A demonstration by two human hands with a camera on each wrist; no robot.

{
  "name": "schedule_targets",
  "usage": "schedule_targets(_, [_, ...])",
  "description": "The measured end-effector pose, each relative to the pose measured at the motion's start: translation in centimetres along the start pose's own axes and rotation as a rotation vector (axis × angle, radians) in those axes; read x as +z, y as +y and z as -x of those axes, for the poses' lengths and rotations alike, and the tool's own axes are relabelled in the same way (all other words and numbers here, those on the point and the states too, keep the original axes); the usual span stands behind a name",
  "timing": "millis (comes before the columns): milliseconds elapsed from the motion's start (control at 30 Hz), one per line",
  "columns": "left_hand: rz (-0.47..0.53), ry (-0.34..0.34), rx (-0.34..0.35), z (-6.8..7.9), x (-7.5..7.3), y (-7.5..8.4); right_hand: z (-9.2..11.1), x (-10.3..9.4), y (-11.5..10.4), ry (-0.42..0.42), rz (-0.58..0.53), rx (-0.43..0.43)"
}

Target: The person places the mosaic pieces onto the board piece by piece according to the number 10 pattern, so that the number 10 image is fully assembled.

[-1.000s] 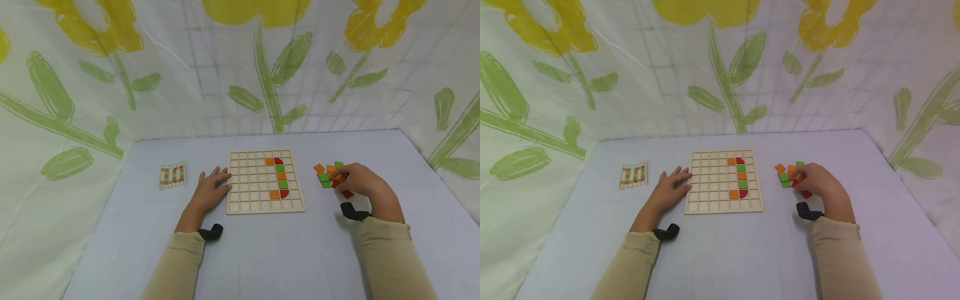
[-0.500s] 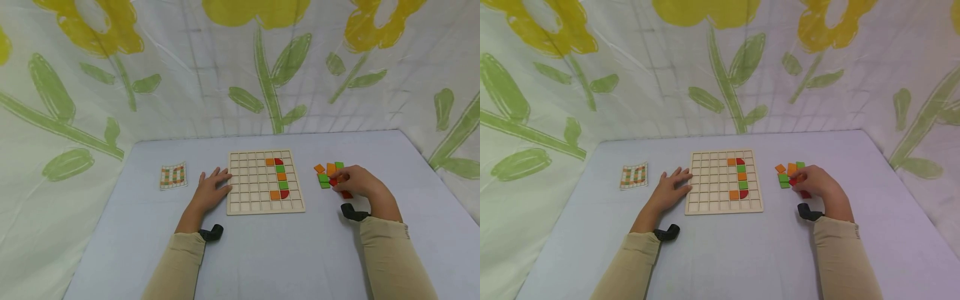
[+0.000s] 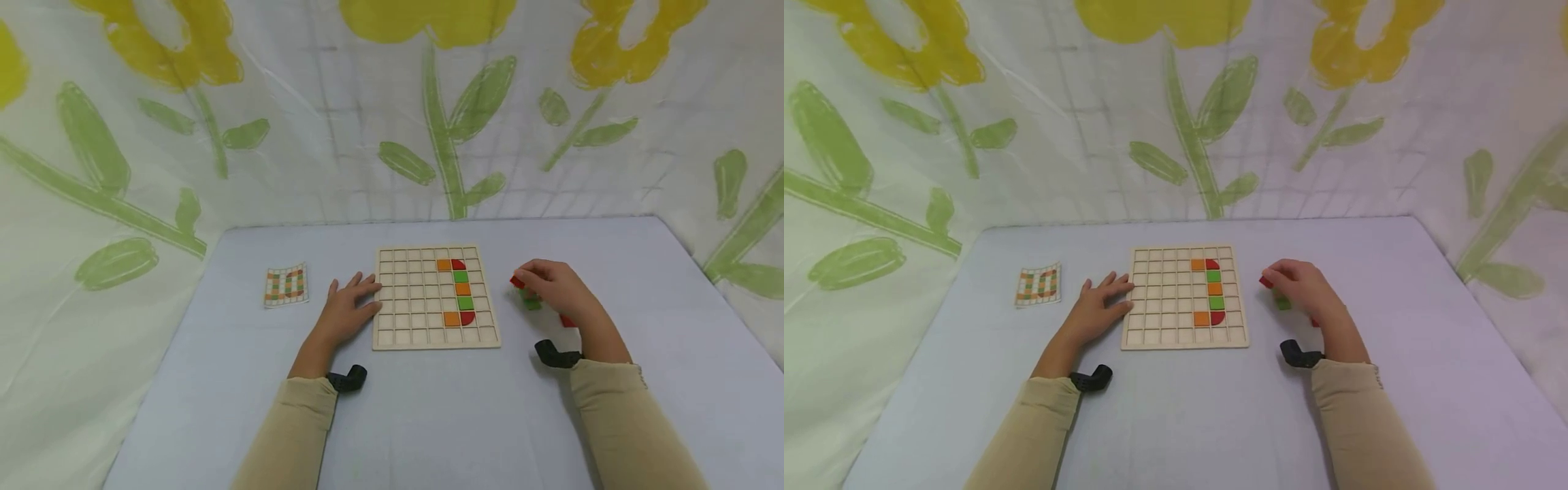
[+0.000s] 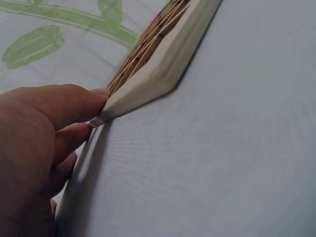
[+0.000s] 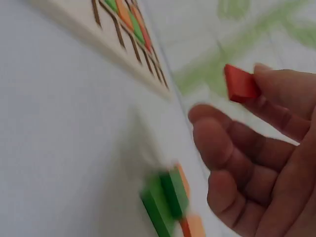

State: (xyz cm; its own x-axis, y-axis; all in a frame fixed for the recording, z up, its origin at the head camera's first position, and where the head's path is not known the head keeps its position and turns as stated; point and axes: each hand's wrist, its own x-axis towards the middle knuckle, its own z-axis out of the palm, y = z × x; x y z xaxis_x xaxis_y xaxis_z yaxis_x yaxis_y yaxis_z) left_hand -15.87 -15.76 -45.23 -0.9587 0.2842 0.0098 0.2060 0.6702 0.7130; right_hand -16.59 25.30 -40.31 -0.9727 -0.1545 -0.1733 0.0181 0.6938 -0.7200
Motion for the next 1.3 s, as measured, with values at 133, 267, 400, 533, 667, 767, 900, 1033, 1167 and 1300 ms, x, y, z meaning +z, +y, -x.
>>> schedule_targets(133, [0.001, -0.005, 0.009, -0.3, 0.0, 0.3, -0.6, 2.4, -1.9, -0.057, -0.120, -0.042])
schedule_targets(267, [-0.009, -0.001, 0.000, -0.4, 0.1, 0.6, -1.1, 4.8, -3.8, -0.062, -0.087, -0.094])
schedule_targets(400, [-0.008, 0.002, -0.022, -0.5, 0.2, 0.5, -1.5, 6.9, -5.7, -0.084, -0.009, -0.162])
schedule_targets(533, [-0.009, -0.001, -0.034, -0.5, 0.4, 0.5, -1.0, 8.7, -7.1, -0.108, 0.071, -0.265])
schedule_targets(667, [-0.024, -0.003, -0.039, -0.4, 0.4, 0.4, -0.5, 9.7, -7.8, -0.078, 0.152, -0.400])
schedule_targets(767, [-0.026, -0.003, -0.040, -0.4, 0.4, 0.4, -0.3, 10.1, -8.1, -0.045, 0.197, -0.445])
schedule_targets(900, [-0.025, -0.001, -0.046, -0.3, 0.3, 0.4, -0.4, 10.9, -8.2, -0.029, 0.254, -0.439])
schedule_targets(1033, [-0.024, 0.007, -0.046, -0.2, 0.3, 0.4, -0.4, 11.7, -8.4, -0.021, 0.304, -0.405])
schedule_targets(1167, [-0.015, 0.017, -0.042, -0.1, 0.2, 0.4, -0.4, 12.2, -8.6, -0.028, 0.323, -0.370])
schedule_targets(1300, [-0.006, 0.020, -0.043, 0.0, 0.1, 0.5, -0.3, 12.0, -8.5, -0.077, 0.290, -0.374])
